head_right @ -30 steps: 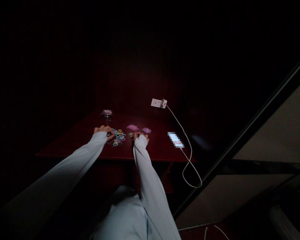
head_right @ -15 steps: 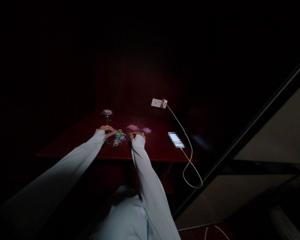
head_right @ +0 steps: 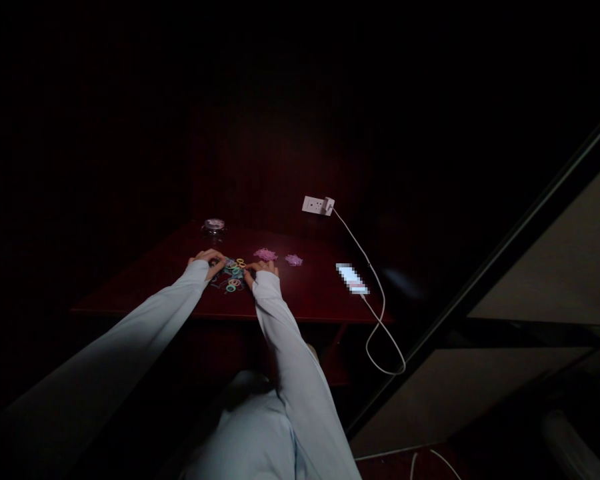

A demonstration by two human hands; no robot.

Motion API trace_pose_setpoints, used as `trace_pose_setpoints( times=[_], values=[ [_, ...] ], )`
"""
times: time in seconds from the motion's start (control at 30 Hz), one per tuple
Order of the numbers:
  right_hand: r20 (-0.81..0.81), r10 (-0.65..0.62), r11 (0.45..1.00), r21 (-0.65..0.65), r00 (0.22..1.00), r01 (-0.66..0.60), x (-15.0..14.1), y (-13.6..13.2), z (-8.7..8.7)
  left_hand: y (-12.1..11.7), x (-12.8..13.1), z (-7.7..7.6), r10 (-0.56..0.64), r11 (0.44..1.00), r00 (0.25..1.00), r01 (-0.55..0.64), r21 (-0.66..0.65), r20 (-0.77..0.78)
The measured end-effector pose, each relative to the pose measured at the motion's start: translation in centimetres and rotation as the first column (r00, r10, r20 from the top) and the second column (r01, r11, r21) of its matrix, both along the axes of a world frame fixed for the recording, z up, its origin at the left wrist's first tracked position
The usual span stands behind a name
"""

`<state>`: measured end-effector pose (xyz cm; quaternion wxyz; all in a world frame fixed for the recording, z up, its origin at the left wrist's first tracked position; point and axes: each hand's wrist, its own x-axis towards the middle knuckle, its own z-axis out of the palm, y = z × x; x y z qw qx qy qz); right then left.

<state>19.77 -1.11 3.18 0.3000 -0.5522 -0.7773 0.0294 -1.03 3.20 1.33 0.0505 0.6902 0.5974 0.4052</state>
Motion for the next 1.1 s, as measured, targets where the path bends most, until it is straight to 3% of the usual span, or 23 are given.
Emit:
trace_pose_setpoints(
  times=[0.1, 0.27, 0.67, 1.1],
  values=[
    [-0.008, -0.016, 1.0, -0.011, 1.0, 0.016, 0.15, 0.13, -0.01, -0.28, 0.24, -0.22, 0.001, 1.0, 0.998, -0.002, -0.005, -0.06],
    [-0.02, -0.041, 0.999, -0.02, 0.999, 0.04, 0.08, 0.25, -0.15, -0.3, -0.1, -0.28, -0.105, 0.994, 0.987, 0.101, -0.039, -0.125],
    [-0.054, -0.028, 0.999, -0.033, 0.998, 0.026, 0.27, 0.03, -0.05, -0.38, -0.19, -0.14, -0.154, 0.987, 0.982, 0.149, -0.055, -0.106],
    [0.053, 0.041, 0.999, 0.01, 0.998, -0.042, -0.24, -0.22, 0.35, -0.62, 0.22, 0.58, -0.235, 0.97, 0.97, 0.229, -0.085, -0.058]
  ],
)
